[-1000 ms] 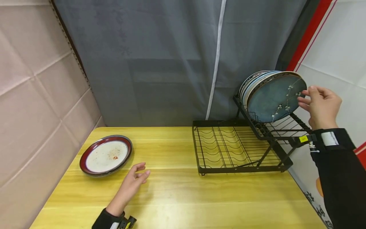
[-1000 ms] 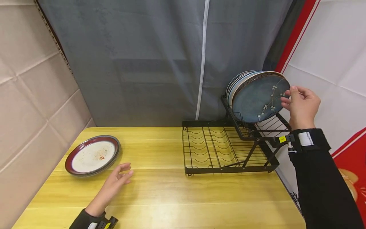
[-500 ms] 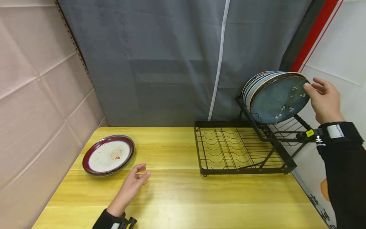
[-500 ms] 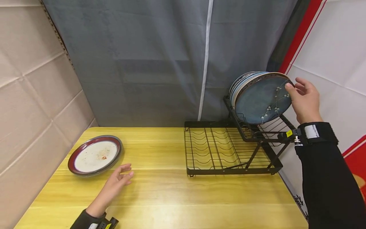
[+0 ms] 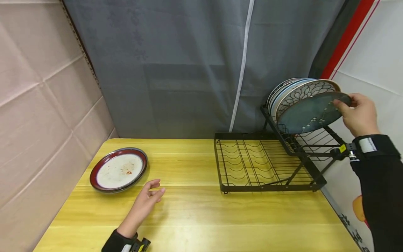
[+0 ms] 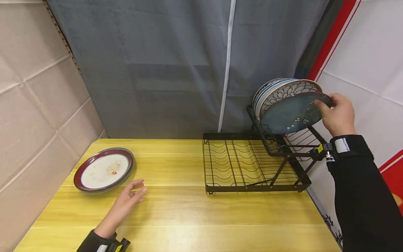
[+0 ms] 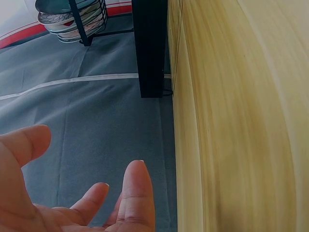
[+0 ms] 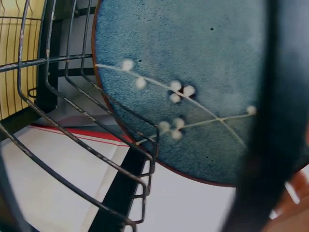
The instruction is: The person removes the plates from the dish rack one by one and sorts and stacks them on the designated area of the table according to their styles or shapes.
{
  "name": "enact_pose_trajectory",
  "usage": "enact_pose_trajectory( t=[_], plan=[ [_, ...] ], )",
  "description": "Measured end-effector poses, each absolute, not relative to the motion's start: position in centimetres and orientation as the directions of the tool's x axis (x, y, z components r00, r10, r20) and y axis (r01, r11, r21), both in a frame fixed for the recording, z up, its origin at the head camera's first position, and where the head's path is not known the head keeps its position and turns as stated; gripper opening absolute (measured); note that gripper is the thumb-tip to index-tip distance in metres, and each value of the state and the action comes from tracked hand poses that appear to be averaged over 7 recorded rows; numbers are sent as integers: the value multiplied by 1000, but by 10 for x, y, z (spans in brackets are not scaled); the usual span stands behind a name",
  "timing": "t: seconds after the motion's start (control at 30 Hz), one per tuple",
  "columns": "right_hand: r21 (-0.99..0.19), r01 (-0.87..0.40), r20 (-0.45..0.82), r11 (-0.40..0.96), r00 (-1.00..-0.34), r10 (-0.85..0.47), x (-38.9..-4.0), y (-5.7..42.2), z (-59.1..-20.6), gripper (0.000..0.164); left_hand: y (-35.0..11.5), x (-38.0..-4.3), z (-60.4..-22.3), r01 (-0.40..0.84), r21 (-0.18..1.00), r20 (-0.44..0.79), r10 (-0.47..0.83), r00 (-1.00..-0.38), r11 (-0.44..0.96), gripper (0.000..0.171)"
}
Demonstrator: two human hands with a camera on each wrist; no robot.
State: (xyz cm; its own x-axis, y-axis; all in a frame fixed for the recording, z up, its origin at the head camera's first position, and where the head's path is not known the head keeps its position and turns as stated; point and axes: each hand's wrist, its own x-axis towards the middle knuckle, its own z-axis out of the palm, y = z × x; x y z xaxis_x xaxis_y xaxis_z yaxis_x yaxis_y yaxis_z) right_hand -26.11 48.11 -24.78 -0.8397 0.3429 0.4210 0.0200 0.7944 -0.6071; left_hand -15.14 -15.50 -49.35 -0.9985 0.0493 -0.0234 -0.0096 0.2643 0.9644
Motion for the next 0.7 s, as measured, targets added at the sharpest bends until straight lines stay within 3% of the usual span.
enact_pose_trajectory(
  t=[0.43, 0.7],
  plan=[
    [-535, 55, 462, 843, -817, 346, -267, 480, -250, 51, -158, -148, -497, -4, 969, -14, 36, -999, 248, 61],
    [-495, 58, 552, 867, -750, 364, -268, 478, -256, 44, -157, -146, -494, -13, 969, -21, 31, -999, 247, 60]
  ],
)
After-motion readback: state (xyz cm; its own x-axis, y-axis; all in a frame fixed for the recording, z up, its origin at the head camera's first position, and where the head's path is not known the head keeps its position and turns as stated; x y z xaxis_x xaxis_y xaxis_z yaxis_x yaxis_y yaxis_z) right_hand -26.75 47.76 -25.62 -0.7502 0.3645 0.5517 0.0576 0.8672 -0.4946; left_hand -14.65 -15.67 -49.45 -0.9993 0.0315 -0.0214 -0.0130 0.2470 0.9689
